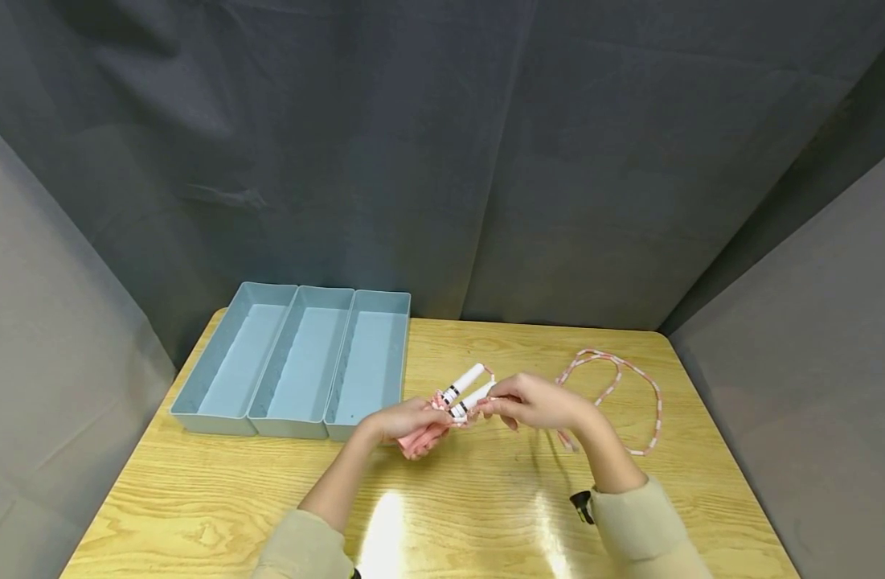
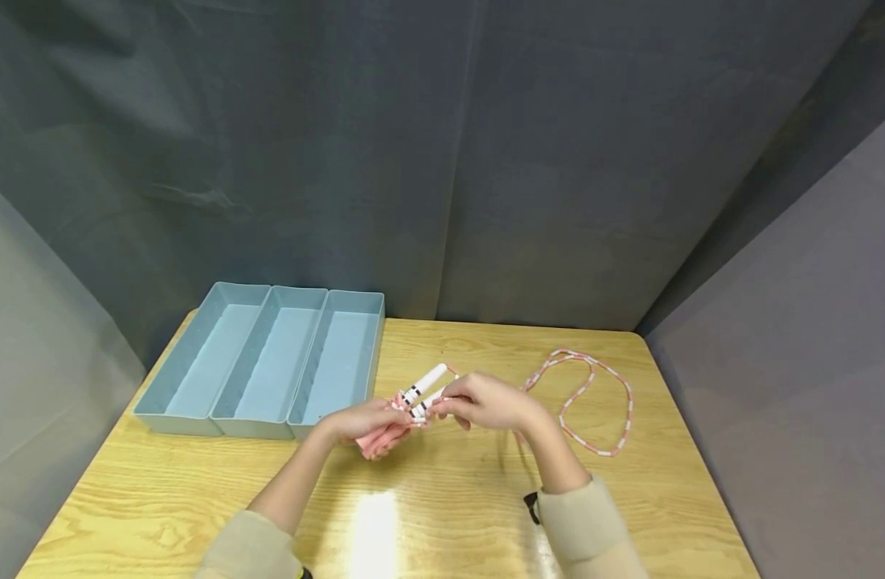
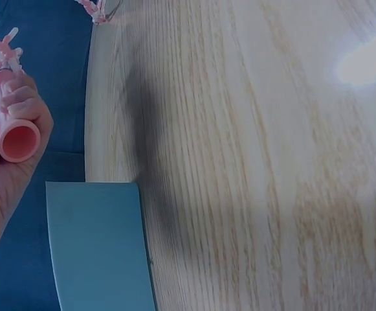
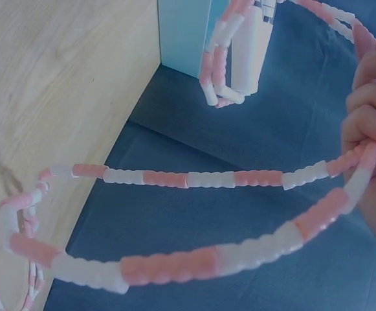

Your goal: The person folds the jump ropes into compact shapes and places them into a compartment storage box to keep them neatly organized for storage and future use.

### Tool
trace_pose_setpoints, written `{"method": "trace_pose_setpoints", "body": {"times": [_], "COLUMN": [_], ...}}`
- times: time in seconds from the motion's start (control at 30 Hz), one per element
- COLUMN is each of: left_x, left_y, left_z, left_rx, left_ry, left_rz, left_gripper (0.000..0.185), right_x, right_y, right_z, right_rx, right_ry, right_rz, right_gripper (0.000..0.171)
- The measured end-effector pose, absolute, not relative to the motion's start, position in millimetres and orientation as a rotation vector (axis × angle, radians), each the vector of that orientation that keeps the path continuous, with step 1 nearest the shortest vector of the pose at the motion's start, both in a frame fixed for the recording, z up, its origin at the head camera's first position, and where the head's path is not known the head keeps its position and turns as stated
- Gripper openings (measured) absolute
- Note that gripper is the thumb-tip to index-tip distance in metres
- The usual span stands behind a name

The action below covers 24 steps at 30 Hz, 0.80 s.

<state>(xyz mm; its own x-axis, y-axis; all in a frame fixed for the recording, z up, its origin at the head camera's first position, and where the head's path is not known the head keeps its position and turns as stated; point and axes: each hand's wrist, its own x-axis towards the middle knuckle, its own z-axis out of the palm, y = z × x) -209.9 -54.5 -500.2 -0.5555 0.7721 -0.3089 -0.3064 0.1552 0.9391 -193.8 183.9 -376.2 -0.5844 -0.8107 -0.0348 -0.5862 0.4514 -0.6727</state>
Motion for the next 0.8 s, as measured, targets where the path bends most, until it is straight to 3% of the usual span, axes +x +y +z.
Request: {"method": "trace_pose_setpoints", "body": {"times": [0.27,0.47,0.8], "left_x": [-206,-203,-200], "left_y": [-52,-50,-50], "left_z": [-498,-497,-496], "left_rx": [0.509,0.522,0.549], "left_ry": [1.599,1.589,1.569], "left_rz": [1.433,1.393,1.351], "left_gripper": [0.054,0.055,0.035], "right_x": [-200,-205,-215], "right_y": [181,179,175], "right_z": [-374,-373,-380], "right_rx": [-1.196,-1.184,-1.192], "right_ry": [2.328,2.311,2.305], "right_rz": [-0.843,-0.814,-0.818], "right_gripper": [0.021,0.023,0.021]}}
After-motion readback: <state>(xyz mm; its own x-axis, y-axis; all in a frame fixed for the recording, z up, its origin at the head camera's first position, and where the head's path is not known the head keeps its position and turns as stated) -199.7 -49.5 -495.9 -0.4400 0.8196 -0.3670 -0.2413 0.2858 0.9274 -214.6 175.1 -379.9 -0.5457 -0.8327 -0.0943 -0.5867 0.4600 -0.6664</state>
